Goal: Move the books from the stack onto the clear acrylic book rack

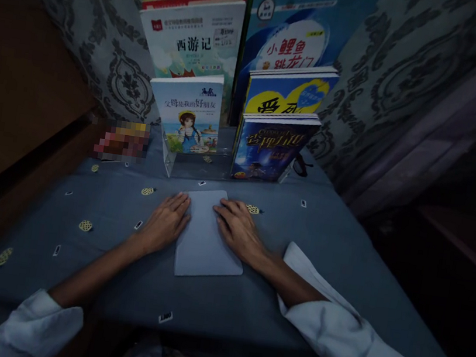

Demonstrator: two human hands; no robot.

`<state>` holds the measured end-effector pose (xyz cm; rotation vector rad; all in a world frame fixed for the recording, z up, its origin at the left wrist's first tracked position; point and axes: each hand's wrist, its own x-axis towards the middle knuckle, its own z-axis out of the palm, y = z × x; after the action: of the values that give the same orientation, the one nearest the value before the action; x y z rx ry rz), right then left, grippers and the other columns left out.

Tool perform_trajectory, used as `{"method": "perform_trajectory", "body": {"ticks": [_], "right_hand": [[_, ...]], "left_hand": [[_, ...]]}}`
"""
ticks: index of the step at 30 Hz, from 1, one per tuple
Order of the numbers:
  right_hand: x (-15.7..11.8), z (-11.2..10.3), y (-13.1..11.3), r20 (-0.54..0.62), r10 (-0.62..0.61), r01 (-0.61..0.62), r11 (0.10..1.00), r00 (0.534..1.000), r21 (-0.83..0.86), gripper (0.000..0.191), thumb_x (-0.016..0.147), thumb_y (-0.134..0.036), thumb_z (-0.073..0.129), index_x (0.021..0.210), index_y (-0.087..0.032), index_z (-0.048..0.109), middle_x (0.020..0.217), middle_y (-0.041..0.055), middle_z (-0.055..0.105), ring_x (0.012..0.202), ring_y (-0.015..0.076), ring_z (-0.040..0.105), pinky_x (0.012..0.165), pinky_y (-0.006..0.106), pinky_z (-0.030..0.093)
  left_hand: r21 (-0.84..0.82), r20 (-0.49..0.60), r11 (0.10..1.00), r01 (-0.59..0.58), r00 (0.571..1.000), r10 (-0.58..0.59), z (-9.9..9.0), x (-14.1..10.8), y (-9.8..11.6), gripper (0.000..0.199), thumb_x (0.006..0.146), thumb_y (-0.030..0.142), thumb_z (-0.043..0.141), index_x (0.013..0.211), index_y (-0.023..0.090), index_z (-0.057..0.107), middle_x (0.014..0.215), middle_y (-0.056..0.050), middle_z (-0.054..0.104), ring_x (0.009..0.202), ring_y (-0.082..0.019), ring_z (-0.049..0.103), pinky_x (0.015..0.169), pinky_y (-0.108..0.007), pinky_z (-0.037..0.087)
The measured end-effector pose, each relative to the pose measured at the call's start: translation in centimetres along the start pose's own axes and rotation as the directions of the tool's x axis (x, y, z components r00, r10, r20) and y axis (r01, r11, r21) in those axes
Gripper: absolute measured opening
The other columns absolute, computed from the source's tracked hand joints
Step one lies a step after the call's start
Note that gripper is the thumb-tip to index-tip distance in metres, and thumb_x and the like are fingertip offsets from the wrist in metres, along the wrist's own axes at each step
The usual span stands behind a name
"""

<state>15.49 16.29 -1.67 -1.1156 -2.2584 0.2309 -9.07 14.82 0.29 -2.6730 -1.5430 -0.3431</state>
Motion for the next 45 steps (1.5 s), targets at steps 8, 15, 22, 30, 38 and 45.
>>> {"method": "perform_trajectory", "body": {"ticks": [8, 15, 22, 30, 38, 45], "right_hand": [[0.1, -0.1, 0.0, -0.007, -0.012, 0.013, 1.000, 1.000, 0.017, 0.034, 0.094, -0.016, 0.048, 0.121, -0.018, 0.068, 0.126, 0.0155, 0.064, 0.117, 0.0317, 0.053, 0.099, 0.054, 0.051], [0.2, -0.2, 0.1, -0.015, -0.008, 0.008, 1.000, 1.000, 0.008, 0.032, 0.093, -0.016, 0.048, 0.117, -0.019, 0.070, 0.123, 0.0137, 0.066, 0.113, 0.0301, 0.056, 0.099, 0.052, 0.051], [0.6, -0.7, -0.3, 0.004, 0.072, -0.072, 0.997, 0.997, 0.042, 0.035, 0.094, -0.015, 0.043, 0.122, -0.019, 0.064, 0.116, 0.0131, 0.068, 0.109, 0.0278, 0.061, 0.099, 0.048, 0.051], [0.7, -0.8, 0.9, -0.076, 0.189, -0.169, 0.962, 0.979, 0.215, 0.053, 0.090, -0.011, 0.039, 0.141, -0.019, 0.043, 0.125, 0.0145, 0.067, 0.114, 0.0268, 0.064, 0.100, 0.048, 0.051], [1.0, -0.3, 1.9, -0.053, 0.235, -0.214, 0.941, 0.971, 0.262, 0.062, 0.088, -0.010, 0.039, 0.149, -0.016, 0.031, 0.130, 0.0142, 0.066, 0.126, 0.0276, 0.057, 0.108, 0.054, 0.044], [1.1, -0.1, 2.8, -0.036, 0.202, -0.187, 0.949, 0.979, 0.254, 0.068, 0.085, -0.008, 0.039, 0.152, -0.015, 0.030, 0.134, 0.0136, 0.064, 0.130, 0.0272, 0.052, 0.110, 0.055, 0.041]], "left_hand": [[0.016, -0.003, 0.999, -0.030, 1.000, 0.030, 0.3, 1.6, 0.5, 0.043, 0.102, 0.029, 0.038, 0.138, 0.011, 0.051, 0.148, -0.019, 0.052, 0.140, -0.027, 0.048, 0.117, -0.049, 0.038], [0.010, 0.019, 0.997, -0.081, 0.997, 0.081, 0.5, 3.7, 2.1, 0.041, 0.101, 0.026, 0.039, 0.136, 0.010, 0.052, 0.147, -0.018, 0.053, 0.139, -0.027, 0.049, 0.117, -0.047, 0.039], [-0.033, 0.061, 0.992, -0.118, 0.991, 0.119, 0.7, 5.6, 3.3, 0.044, 0.101, 0.025, 0.037, 0.140, 0.010, 0.050, 0.150, -0.017, 0.050, 0.142, -0.025, 0.045, 0.119, -0.046, 0.035], [-0.080, 0.063, 0.980, -0.180, 0.981, 0.186, 1.4, 7.4, 3.6, 0.046, 0.101, 0.025, 0.036, 0.144, 0.013, 0.047, 0.151, -0.016, 0.049, 0.144, -0.022, 0.043, 0.120, -0.046, 0.032], [-0.074, 0.041, 0.977, -0.200, 0.978, 0.203, 1.6, 7.7, 3.5, 0.044, 0.103, 0.024, 0.034, 0.142, 0.014, 0.050, 0.149, -0.014, 0.052, 0.143, -0.020, 0.045, 0.120, -0.046, 0.031], [-0.054, 0.023, 0.967, -0.251, 0.967, 0.252, 1.5, 7.8, 3.7, 0.039, 0.102, 0.019, 0.036, 0.134, 0.015, 0.059, 0.141, -0.013, 0.060, 0.133, -0.021, 0.056, 0.115, -0.045, 0.036]]}}
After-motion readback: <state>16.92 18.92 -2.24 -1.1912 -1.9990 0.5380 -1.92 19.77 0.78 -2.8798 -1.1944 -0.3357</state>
